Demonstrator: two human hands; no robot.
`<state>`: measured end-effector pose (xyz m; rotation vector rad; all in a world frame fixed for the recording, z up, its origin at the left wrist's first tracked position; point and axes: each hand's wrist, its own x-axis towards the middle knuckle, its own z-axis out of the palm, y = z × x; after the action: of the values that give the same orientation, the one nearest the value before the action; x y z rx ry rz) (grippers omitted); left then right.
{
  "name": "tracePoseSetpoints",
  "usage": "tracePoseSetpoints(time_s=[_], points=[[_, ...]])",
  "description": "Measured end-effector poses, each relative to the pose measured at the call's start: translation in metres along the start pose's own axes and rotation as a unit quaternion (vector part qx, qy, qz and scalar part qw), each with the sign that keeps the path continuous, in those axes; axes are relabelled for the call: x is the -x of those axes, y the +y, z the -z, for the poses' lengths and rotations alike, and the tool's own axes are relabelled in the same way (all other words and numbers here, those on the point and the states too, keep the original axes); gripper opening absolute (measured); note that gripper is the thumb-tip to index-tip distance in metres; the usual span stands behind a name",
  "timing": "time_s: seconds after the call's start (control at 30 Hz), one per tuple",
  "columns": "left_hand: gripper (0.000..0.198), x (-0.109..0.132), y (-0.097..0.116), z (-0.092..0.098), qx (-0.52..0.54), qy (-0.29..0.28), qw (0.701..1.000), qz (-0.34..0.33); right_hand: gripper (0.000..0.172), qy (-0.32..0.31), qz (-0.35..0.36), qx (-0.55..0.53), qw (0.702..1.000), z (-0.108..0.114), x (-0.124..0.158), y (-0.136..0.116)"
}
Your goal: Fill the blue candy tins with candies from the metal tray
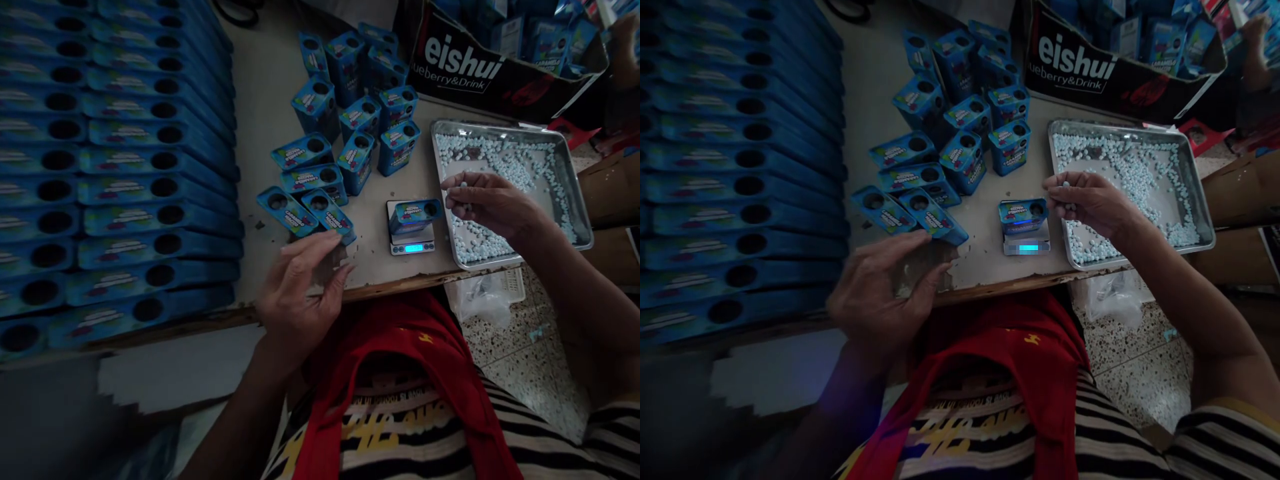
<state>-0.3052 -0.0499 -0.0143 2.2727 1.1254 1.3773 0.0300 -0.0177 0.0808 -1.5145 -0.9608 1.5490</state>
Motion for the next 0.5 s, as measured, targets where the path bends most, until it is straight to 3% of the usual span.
tracePoseSetpoints(time_s=[0.17,0.4,0.5], points=[[0.037,-0.002,0.009,-0.016,0.033,-0.007,0.999,-0.012,0.033,-0.021,0.02,0.071,0.997,0.0,0.0,-0.006],[0.044,-0.009,0.015,-0.045,0.081,-0.028,0.994,0.065,0.033,-0.036,0.019,0.063,0.997,-0.004,0.002,-0.008],[0.051,-0.021,0.02,-0.066,0.057,-0.055,0.996,0.05,0.032,-0.023,0.029,0.035,0.999,0.003,0.005,-0.007]])
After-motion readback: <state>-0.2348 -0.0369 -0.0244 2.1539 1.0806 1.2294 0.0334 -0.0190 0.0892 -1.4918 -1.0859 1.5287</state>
